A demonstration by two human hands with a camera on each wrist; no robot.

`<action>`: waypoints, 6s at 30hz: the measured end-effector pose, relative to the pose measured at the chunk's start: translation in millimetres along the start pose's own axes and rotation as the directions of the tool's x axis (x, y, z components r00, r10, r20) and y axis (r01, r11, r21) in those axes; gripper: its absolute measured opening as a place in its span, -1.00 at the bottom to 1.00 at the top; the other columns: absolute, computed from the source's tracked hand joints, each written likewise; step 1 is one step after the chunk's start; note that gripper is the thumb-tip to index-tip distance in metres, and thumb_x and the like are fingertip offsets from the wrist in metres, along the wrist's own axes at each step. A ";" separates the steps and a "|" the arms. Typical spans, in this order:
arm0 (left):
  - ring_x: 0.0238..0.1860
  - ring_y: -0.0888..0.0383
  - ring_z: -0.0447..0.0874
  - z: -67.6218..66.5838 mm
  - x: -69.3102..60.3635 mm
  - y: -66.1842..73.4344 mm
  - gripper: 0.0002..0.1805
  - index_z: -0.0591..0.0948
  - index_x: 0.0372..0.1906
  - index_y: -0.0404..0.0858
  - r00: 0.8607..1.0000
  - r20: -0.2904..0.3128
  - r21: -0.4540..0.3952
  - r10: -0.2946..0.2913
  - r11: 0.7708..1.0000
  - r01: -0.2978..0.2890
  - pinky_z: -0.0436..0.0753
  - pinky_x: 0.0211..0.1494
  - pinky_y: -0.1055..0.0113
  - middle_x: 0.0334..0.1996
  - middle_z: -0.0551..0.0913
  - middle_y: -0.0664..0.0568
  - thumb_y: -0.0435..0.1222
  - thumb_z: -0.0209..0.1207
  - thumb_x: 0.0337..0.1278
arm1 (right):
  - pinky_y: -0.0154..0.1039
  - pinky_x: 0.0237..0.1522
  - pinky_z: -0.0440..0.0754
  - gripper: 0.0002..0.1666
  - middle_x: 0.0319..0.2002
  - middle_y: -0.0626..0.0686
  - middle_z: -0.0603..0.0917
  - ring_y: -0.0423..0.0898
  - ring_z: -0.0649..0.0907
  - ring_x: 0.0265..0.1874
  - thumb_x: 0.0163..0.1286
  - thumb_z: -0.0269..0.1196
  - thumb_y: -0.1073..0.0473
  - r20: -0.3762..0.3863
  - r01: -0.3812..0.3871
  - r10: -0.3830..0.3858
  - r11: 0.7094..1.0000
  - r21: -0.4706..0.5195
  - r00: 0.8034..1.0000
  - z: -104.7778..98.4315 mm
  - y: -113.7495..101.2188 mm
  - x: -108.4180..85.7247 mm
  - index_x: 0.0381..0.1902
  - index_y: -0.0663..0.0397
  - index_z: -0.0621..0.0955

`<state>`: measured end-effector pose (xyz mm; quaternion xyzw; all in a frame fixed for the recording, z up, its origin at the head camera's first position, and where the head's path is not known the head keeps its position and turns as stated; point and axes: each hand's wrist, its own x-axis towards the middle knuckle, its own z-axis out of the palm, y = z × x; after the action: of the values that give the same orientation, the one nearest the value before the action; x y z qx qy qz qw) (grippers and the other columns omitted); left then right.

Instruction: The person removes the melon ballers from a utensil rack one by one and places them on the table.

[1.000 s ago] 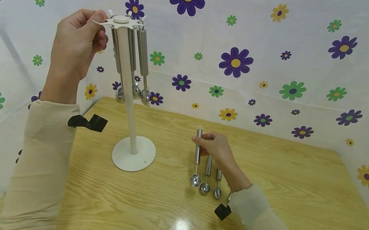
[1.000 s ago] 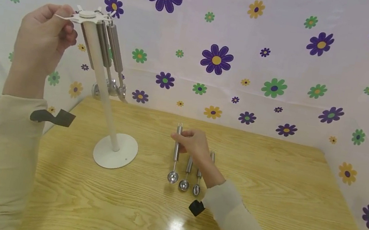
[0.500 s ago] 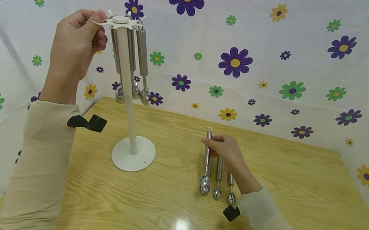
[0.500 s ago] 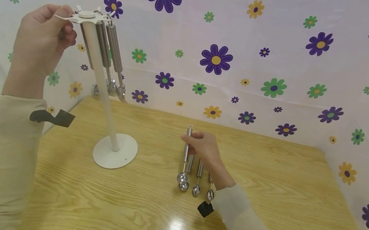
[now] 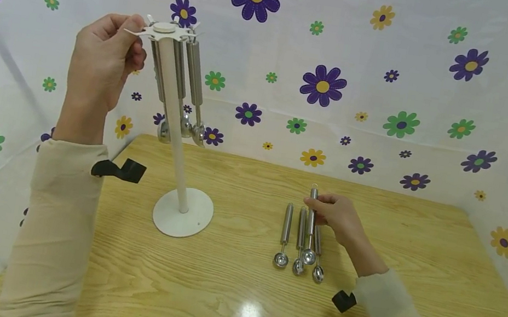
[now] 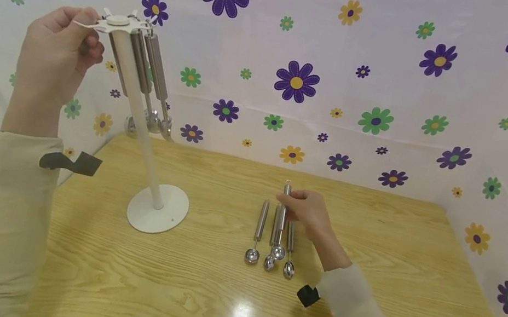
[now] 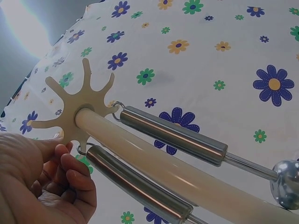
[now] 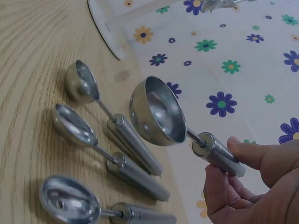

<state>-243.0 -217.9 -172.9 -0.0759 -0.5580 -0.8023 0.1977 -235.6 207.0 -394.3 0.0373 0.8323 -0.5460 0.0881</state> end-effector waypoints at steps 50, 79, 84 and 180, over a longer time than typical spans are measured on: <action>-0.51 0.14 0.45 1.1 -0.7 0.2 -0.70 0.67 -0.12 -0.37 1.000 0.001 -0.009 0.016 1.000 -0.016 0.57 -0.46 0.48 -0.45 0.53 -0.07 -0.23 0.41 0.21 | -0.25 -0.27 0.71 -0.46 -0.21 0.11 0.72 -0.12 0.65 -0.33 0.46 0.38 0.03 -0.041 -0.061 0.056 0.990 -0.127 0.998 -34.4 47.6 -8.8 0.05 0.49 0.63; -0.47 0.13 0.46 3.5 -2.6 -1.3 -0.72 0.67 -0.08 -0.32 1.000 -0.004 0.028 0.028 0.999 -0.028 0.59 -0.39 0.49 -0.42 0.54 -0.06 -0.22 0.38 0.26 | -0.25 -0.51 0.71 -0.47 -0.46 0.15 0.70 -0.13 0.67 -0.61 0.46 0.36 0.08 -0.098 0.006 -0.031 0.970 -0.245 0.995 -24.5 58.2 -10.2 0.02 0.55 0.60; -0.48 0.14 0.46 3.8 -2.5 -2.5 -0.78 0.68 -0.08 -0.30 1.000 0.000 0.030 0.031 0.999 -0.031 0.58 -0.40 0.49 -0.43 0.54 -0.05 -0.24 0.34 0.31 | -0.26 -0.47 0.69 -0.43 -0.35 0.22 0.68 -0.12 0.66 -0.54 0.55 0.24 0.06 -0.124 -0.012 -0.016 0.976 -0.218 0.992 -30.5 54.6 -12.5 0.12 0.57 0.53; -0.48 0.13 0.47 -0.1 -2.1 -2.6 -0.65 0.67 -0.07 -0.33 0.999 0.001 -0.007 0.032 0.999 -0.032 0.61 -0.39 0.48 -0.43 0.53 -0.07 -0.20 0.44 0.18 | -0.20 0.16 0.64 -0.55 0.09 0.13 0.66 0.01 0.67 0.05 0.58 0.24 0.10 -0.065 0.512 -0.515 0.816 0.268 0.854 37.1 -227.8 11.7 0.28 0.24 0.54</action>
<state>-242.1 -216.7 -175.9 -0.0860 -0.5542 -0.8009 0.2099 -279.1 81.3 -205.3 -0.1797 0.7266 -0.6601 -0.0639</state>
